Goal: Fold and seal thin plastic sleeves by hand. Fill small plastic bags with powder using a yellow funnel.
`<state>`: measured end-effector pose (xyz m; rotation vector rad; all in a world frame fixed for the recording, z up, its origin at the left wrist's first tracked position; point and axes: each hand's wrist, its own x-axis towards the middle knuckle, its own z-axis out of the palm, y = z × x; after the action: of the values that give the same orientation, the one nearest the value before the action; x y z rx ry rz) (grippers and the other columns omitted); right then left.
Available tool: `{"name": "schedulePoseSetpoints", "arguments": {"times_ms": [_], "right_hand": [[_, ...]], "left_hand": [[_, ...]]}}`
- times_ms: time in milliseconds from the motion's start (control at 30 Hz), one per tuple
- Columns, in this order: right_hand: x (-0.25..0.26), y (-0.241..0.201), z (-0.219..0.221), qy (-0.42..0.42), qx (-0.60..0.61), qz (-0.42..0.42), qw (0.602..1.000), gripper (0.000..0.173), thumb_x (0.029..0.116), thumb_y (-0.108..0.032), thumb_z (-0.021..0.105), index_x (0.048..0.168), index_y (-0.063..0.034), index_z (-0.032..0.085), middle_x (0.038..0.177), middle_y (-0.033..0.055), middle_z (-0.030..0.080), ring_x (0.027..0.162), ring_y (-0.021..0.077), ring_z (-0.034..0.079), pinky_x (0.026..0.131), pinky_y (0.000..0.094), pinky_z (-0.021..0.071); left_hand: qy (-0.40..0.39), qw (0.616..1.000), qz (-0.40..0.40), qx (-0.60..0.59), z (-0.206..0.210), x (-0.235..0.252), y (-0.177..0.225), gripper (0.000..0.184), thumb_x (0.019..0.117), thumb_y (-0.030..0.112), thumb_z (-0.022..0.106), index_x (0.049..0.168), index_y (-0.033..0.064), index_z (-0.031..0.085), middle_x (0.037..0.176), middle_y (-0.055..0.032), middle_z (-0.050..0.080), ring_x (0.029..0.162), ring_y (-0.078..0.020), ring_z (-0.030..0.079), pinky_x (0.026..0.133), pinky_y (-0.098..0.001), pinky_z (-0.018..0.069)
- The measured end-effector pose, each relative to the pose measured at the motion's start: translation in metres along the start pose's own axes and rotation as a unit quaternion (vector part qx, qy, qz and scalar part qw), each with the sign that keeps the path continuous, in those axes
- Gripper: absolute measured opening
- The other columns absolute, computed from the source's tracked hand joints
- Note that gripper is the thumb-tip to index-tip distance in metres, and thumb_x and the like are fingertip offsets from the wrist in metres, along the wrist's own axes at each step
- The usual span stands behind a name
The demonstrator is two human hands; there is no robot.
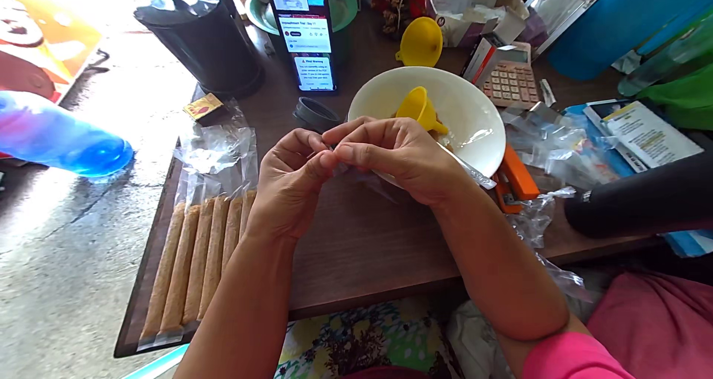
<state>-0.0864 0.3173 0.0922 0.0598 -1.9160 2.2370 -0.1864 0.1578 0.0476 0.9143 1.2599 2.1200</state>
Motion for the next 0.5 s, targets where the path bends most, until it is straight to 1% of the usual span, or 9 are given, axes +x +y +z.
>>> {"name": "schedulePoseSetpoints", "arguments": {"times_ms": [67,167,300,433,500], "right_hand": [[0.0006,0.0014,-0.0009,-0.006,0.005,-0.005,1.0,0.011,0.0954,-0.001,0.064,0.091,0.0007,0.073,0.113,0.0067,0.07,0.094,0.0041,0.065,0.08,0.0188,0.0545],[0.0009,0.0023,-0.0014,-0.01,0.005,-0.009,1.0,0.012,0.0956,-0.001,0.063,0.09,0.0011,0.073,0.114,0.0077,0.07,0.096,0.0047,0.065,0.081,0.0195,0.0545],[0.0004,0.002,-0.001,-0.013,0.004,-0.013,1.0,0.012,0.0957,-0.002,0.063,0.089,0.0005,0.073,0.113,0.0069,0.069,0.095,0.0046,0.065,0.081,0.0191,0.0542],[0.0004,0.0031,-0.0002,-0.017,0.013,-0.021,1.0,0.011,0.0953,0.0,0.063,0.088,0.001,0.071,0.113,0.0073,0.068,0.092,0.005,0.065,0.079,0.0193,0.0553],[0.0003,0.0029,0.0005,-0.018,0.007,-0.022,1.0,0.011,0.0958,-0.001,0.062,0.088,0.0009,0.07,0.114,0.0078,0.067,0.092,0.0055,0.065,0.079,0.0196,0.0554]], "left_hand": [[-0.003,1.0,0.002,-0.005,0.0,0.0001,-0.0001,0.016,0.0855,0.028,0.083,0.094,0.022,0.071,0.093,0.007,0.072,0.084,-0.002,0.068,0.078,-0.0182,0.0572],[-0.004,1.0,0.002,-0.006,0.0001,0.0003,-0.0004,0.016,0.0854,0.027,0.083,0.095,0.0221,0.071,0.091,0.0076,0.071,0.082,-0.0018,0.067,0.077,-0.0183,0.0574],[-0.004,1.0,0.003,-0.009,0.0,0.0,-0.0003,0.016,0.0851,0.027,0.083,0.096,0.0215,0.072,0.092,0.0068,0.072,0.084,-0.0023,0.068,0.078,-0.0189,0.058],[-0.001,1.0,-0.001,-0.003,0.0002,-0.0007,-0.0004,0.018,0.0832,0.029,0.084,0.094,0.0224,0.071,0.093,0.0071,0.072,0.083,-0.002,0.068,0.078,-0.0186,0.0578],[0.0,1.0,-0.003,-0.007,0.0,-0.0009,-0.0008,0.018,0.083,0.029,0.085,0.093,0.0222,0.071,0.093,0.0068,0.072,0.083,-0.0028,0.068,0.078,-0.0197,0.0582]]}}
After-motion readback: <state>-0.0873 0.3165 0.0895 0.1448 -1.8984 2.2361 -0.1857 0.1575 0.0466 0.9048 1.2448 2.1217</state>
